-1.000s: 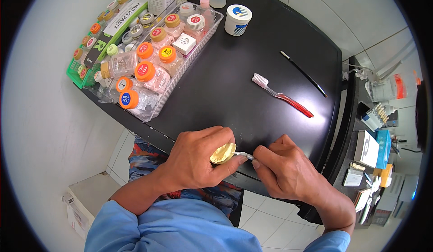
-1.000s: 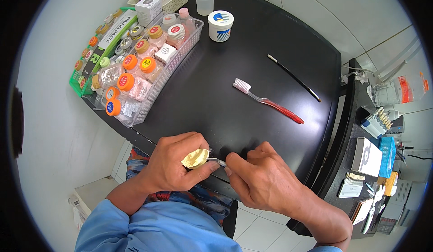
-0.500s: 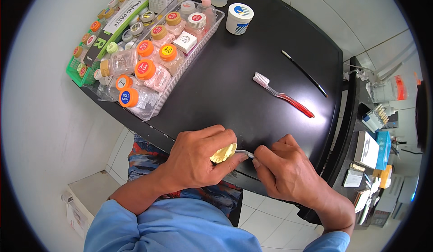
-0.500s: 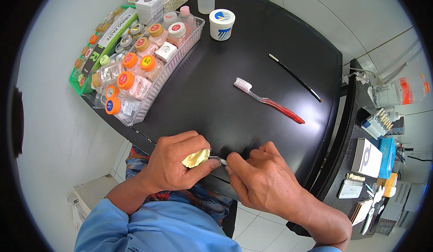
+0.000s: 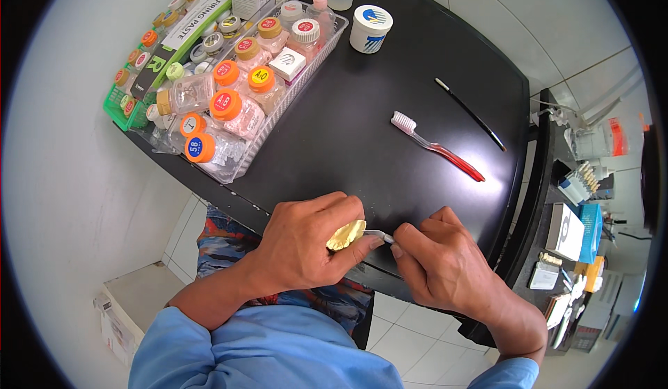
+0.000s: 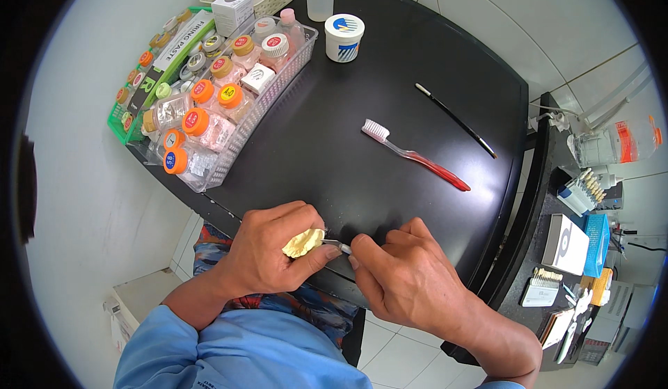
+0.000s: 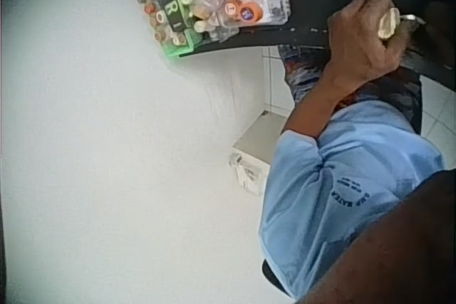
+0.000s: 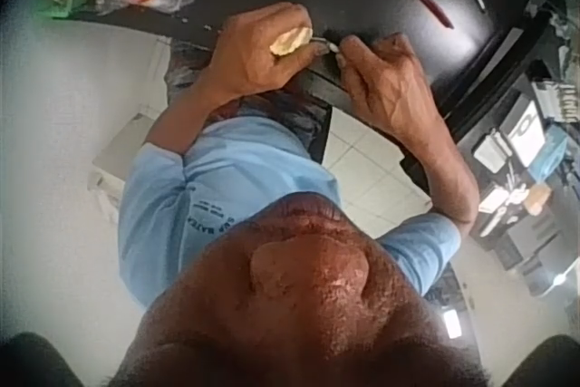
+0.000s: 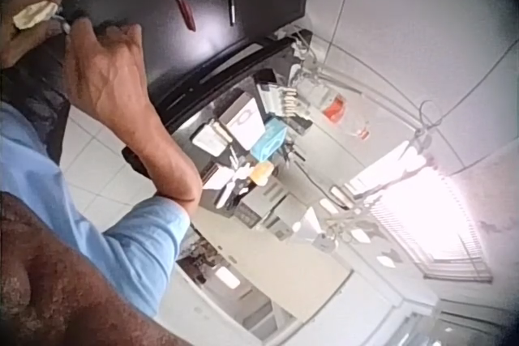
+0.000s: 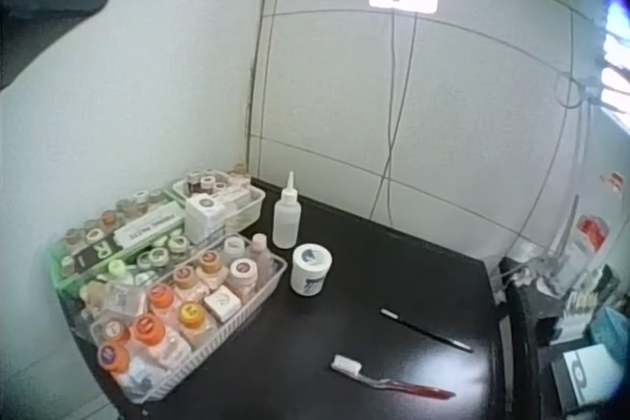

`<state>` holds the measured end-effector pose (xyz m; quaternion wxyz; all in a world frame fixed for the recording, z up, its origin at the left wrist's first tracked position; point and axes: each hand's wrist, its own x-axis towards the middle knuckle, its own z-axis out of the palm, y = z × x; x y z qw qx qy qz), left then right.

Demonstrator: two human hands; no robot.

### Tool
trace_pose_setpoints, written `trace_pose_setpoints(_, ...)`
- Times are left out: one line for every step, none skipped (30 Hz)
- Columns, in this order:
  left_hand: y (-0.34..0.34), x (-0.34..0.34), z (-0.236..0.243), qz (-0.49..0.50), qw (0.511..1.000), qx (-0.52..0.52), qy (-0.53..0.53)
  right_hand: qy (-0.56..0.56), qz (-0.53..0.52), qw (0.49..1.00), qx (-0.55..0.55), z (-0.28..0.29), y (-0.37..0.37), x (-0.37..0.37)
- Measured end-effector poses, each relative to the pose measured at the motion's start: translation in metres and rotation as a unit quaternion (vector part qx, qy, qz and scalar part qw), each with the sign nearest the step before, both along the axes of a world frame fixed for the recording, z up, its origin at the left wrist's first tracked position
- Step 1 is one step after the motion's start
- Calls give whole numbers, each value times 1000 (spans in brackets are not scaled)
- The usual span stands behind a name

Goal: Staining and glazed a dental prosthetic model using a brush.

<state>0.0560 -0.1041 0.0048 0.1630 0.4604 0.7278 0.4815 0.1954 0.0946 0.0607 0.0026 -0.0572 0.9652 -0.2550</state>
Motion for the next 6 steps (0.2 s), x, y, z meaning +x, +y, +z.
trace_pose_setpoints(0, 0, 0, -2, 1000, -2, 5, -10, -1, 1000, -1, 1, 0, 0)
trace_pose_setpoints(0, 0, 1, -3, 1000, -3, 9, -20, -1, 1000, -2, 1, 0, 0)
trace_pose_setpoints(0, 0, 0, -3, 1000, -3, 9, -20, -1, 1000, -2, 1, 0, 0)
trace_pose_setpoints(-1, 0, -1, -7, 1000, -5, 15, -19, -1, 1000, -1, 1, -1, 0)
trace_pose_setpoints(-1, 0, -1, -11, 1000, -6, 20, -18, -2, 1000, -1, 1, -1, 0)
trace_pose_setpoints(-2, -1, -2, -13, 1000, -9, 21, -18, -2, 1000, -1, 1, -1, 0)
